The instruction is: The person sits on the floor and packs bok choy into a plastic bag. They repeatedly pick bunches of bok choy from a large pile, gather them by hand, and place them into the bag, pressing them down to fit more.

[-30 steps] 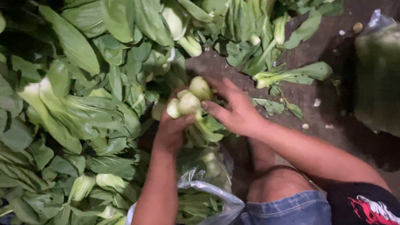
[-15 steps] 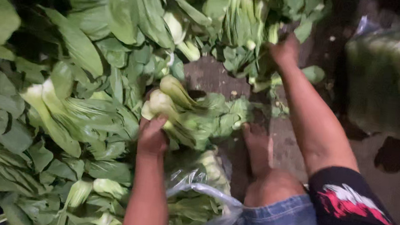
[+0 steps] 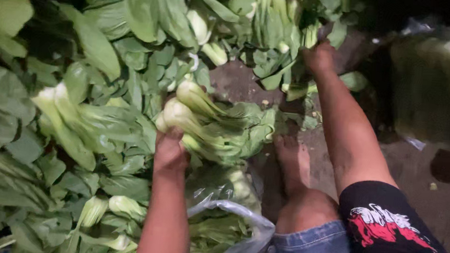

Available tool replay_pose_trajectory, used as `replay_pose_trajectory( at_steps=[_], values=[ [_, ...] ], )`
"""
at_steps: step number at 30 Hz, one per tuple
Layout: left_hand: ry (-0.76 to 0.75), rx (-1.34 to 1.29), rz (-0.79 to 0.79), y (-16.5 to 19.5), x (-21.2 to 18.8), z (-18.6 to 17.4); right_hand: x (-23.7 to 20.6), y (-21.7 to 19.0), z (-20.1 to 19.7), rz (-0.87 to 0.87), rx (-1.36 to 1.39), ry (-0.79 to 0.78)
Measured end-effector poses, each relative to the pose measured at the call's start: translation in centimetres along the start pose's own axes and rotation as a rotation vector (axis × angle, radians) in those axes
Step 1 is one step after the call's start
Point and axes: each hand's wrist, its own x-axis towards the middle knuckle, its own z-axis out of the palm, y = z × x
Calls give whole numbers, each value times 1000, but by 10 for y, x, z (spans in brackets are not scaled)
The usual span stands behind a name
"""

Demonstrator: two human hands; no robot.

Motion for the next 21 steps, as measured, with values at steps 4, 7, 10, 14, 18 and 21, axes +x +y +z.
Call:
replay_pose_trajectory(
  at_steps=[4, 7, 10, 14, 18, 21],
  values=[
    [134, 163, -5, 7, -4, -17, 1, -3, -17, 35, 129, 176],
    [50, 236, 65, 22, -6, -20, -25, -10, -72, -134, 40, 138],
    [-16, 247, 59, 34, -2, -11, -85, -29, -155, -399, -77, -51],
    [-58, 384, 90, 32, 3, 12, -175, -92, -226, -806, -41, -245],
    [-105, 379, -81, 16, -8, 40, -214, -154, -215, -891, 201, -515],
    [-141, 322, -136, 7, -21, 58, -221, -170, -189, -707, 572, -603]
  ],
)
